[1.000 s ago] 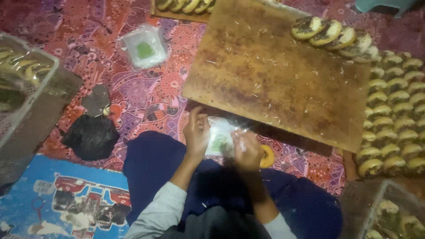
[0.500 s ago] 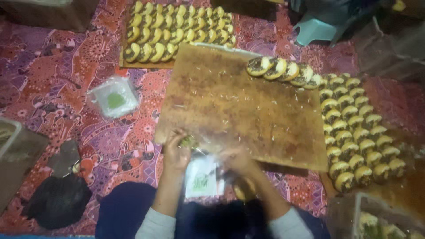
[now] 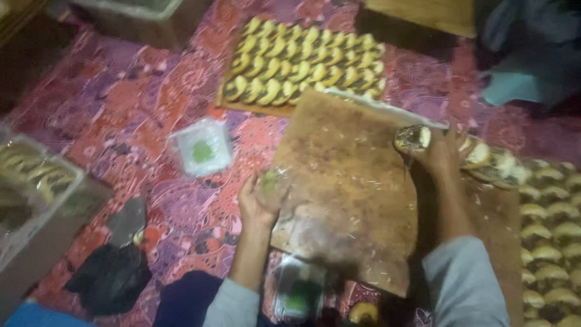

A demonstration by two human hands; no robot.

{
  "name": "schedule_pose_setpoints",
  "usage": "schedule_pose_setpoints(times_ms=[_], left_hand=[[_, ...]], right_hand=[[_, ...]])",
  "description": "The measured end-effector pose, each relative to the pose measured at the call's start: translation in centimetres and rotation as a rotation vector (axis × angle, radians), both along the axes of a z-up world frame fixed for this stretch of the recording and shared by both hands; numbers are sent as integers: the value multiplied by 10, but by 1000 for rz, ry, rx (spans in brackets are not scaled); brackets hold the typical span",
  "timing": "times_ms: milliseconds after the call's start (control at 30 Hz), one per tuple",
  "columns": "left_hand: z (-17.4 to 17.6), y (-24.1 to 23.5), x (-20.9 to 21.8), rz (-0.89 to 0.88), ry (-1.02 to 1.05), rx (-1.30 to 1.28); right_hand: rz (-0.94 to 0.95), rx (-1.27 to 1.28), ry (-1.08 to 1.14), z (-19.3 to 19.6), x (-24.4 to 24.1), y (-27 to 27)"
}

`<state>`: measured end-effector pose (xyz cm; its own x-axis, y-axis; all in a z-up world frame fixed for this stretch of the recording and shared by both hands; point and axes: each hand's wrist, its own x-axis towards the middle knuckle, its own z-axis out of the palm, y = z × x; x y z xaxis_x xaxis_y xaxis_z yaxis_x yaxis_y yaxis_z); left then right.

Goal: The person sits on the floor and repeatedly picks up round pastries, places them into clear plastic bags, and sets the filled bags into a plastic crate. The person handles the pastries one at a time and arranges the filled bags in rows within the crate.

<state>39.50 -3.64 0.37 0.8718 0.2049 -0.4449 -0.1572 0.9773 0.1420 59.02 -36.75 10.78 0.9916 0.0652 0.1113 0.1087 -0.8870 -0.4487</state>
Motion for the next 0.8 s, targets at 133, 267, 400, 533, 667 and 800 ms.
schedule_pose_setpoints(times_ms=[133,267,400,533,667,800], left_hand=[[6,8,4,97,63,-59],[5,10,-14,194,-37,-32],[5,-3,-39,273,-334,-28],[20,-1,-75,285,-473,168],[38,-19,-100,280,-603,348],[56,-60,-117,143,-367,400]], right_hand=[[-7,785,186,10,-82,43],[163,1119,396,9,-192,69],[288,952,392,17,-248,108],[437,729,50,35,-281,124],[339,335,-207,36,-320,140],[335,279,-427,27,-328,165]])
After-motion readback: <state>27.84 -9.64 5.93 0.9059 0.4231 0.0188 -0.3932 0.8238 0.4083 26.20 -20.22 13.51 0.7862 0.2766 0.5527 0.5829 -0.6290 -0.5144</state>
